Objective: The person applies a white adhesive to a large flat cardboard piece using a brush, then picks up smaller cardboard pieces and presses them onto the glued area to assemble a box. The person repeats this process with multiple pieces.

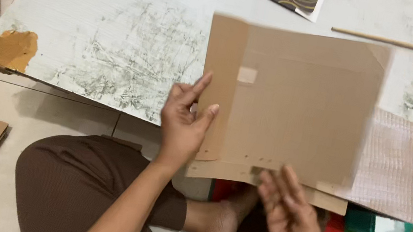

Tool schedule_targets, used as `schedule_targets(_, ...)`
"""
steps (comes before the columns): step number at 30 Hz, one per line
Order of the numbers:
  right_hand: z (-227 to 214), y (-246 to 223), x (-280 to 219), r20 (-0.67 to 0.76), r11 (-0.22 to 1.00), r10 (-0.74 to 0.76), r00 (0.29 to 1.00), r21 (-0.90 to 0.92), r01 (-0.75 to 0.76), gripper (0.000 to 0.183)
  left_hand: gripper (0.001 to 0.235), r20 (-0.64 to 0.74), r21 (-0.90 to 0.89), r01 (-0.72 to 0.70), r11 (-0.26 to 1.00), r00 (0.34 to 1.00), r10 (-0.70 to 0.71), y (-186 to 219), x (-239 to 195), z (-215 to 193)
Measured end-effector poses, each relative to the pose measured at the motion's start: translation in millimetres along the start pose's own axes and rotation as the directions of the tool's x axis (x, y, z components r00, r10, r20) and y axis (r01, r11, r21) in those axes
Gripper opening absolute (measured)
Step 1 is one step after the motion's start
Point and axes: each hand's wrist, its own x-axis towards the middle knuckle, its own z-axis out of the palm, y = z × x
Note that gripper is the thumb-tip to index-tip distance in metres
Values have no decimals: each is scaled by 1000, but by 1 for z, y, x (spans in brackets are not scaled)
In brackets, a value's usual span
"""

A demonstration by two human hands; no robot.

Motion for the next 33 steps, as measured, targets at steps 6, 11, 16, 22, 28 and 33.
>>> schedule_targets(6, 13, -32, 51, 70, 962, -174, 982, 225, 154, 52, 33, 306, 599, -291, 746, 944, 123, -39, 6, -8)
schedule_targets(11, 62, -5, 7, 63, 966, -240, 969, -86, 245, 21, 50, 239, 347, -207, 915, 963, 127, -55, 9, -32)
schedule_targets(16, 6, 65, -21, 2, 992, 58, 998, -115, -57, 27, 48, 194, -38, 106, 994, 976, -97, -40, 10, -42)
schedule_targets(22, 30, 25, 9, -262, 990, -110, 959, 53, 128, 54, 45, 313, 526, 95, 845, 902, -297, -8, 4, -23)
schedule_targets(28, 77, -16, 54, 353, 114, -545, 760, -867, 485, 53, 38, 585, 737, -337, 586, 751, -305, 3, 14, -41)
schedule_targets(33, 103, -28, 83, 655, 107, -211, 725, -722, 683, 81, 57, 631, 751, -463, 471, 715, -302, -8, 15, -51)
